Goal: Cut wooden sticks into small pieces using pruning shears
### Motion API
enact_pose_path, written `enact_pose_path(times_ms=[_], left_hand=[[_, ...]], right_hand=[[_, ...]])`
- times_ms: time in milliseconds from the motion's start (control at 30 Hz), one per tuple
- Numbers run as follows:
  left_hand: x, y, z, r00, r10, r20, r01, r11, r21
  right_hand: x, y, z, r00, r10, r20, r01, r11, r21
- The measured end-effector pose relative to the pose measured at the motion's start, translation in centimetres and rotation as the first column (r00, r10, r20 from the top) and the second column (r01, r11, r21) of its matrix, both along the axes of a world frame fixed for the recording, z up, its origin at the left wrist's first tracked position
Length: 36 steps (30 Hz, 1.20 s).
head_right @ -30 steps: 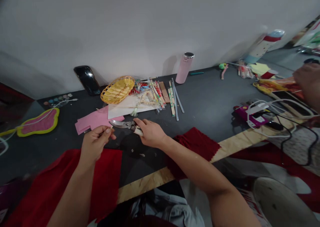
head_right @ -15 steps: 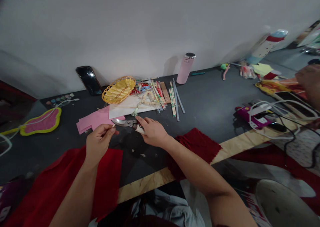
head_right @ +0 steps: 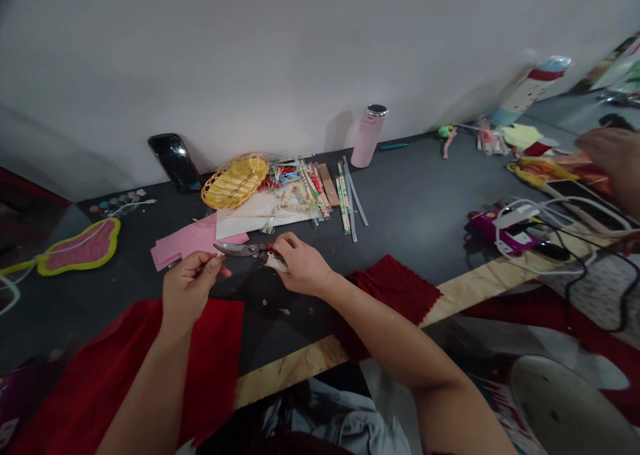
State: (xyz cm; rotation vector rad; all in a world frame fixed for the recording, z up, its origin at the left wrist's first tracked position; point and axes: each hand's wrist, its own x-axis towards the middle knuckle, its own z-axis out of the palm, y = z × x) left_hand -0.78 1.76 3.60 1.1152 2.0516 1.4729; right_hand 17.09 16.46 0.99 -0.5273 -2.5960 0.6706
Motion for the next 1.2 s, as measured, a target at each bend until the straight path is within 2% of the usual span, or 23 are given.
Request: enact_pose_path(times_ms=[200, 367, 567, 933, 1100, 1200], left_hand=[[0.4, 0.2, 0.0, 1.000, 0.005, 0.027, -0.005, 1.000, 0.023], [0.4, 0.3, -0.1, 0.999, -0.002, 0.039, 0.001, 1.000, 0.027], [0.5, 0.3, -0.1, 0.999, -0.031, 0.028, 0.031, 1.000, -0.005], [0.9, 0.5, 0.0, 0.999, -0.028, 0.025, 0.029, 0.999, -0.022], [1.1, 0.6, 0.1, 1.000, -0.025, 0.014, 0.025, 0.999, -0.032], [1.1, 0.6, 0.1, 0.999, -0.029, 0.019, 0.030, 0.999, -0.027]], right_hand=[[0.1, 0.3, -0.5, 0.998, 0.056, 0.017, -0.058, 0.984, 0.168], [0.2, 0.0, 0.6, 0.983, 0.011, 0.183, -0.051, 0.975, 0.217], [0.2, -0.4, 1.4, 0.968, -0.016, 0.251, -0.041, 0.974, 0.221], [0.1, -0.5, 1.0, 0.979, -0.035, 0.200, -0.012, 0.973, 0.230], [0.0, -0.6, 0.8, 0.982, -0.028, 0.188, -0.010, 0.980, 0.198], [-0.1, -0.5, 0.2, 0.993, 0.004, 0.122, -0.023, 0.989, 0.149]])
